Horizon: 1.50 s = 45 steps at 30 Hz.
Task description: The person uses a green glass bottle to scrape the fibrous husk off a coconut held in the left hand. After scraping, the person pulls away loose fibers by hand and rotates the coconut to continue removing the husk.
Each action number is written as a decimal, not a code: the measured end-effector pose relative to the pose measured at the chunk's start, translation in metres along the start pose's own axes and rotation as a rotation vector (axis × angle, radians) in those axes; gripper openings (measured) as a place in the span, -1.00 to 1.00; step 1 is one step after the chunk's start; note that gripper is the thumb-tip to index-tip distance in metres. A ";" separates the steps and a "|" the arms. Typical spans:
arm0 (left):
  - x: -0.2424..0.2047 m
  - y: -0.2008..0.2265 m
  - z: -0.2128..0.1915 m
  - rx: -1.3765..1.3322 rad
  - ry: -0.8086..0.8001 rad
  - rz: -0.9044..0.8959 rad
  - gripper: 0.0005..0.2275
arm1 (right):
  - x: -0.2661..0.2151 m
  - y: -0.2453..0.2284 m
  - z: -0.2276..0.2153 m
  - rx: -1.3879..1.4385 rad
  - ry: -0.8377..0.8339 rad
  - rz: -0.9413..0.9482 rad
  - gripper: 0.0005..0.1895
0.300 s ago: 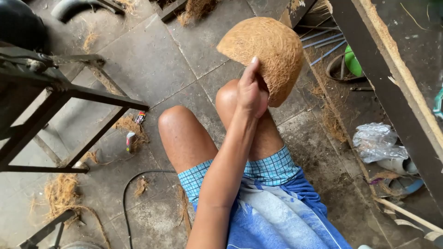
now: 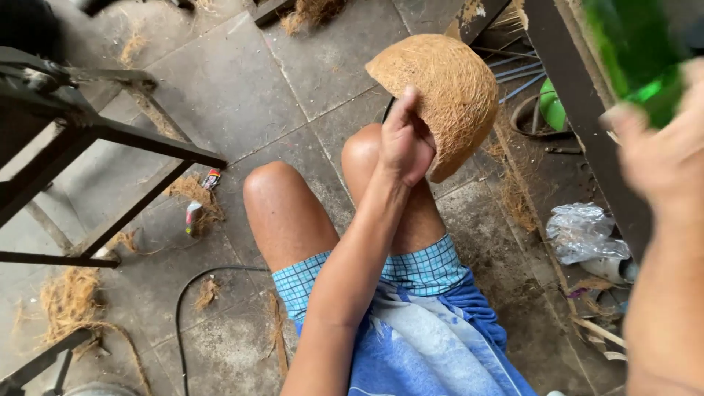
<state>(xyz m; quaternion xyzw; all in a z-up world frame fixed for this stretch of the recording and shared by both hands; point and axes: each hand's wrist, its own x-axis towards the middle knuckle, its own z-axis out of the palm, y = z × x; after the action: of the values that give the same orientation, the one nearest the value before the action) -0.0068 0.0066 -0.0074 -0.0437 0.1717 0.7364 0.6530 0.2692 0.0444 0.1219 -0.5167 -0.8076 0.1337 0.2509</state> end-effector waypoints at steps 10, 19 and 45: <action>-0.027 0.016 0.020 -0.100 -0.437 -0.364 -0.41 | -0.003 -0.043 0.024 -0.007 -0.182 -0.768 -0.43; -0.048 0.061 0.080 0.311 -0.455 -0.255 -0.54 | 0.001 -0.051 0.010 1.041 -0.412 -0.036 -0.46; -0.105 0.004 0.037 -0.302 -0.417 0.076 -0.71 | -0.098 -0.149 0.041 0.144 -0.110 -0.422 -0.27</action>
<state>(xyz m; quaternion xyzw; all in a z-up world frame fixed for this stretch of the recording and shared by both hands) 0.0099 -0.0820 0.0583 0.0185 -0.0770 0.7706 0.6323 0.1659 -0.1065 0.1327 -0.3087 -0.8986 0.1636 0.2653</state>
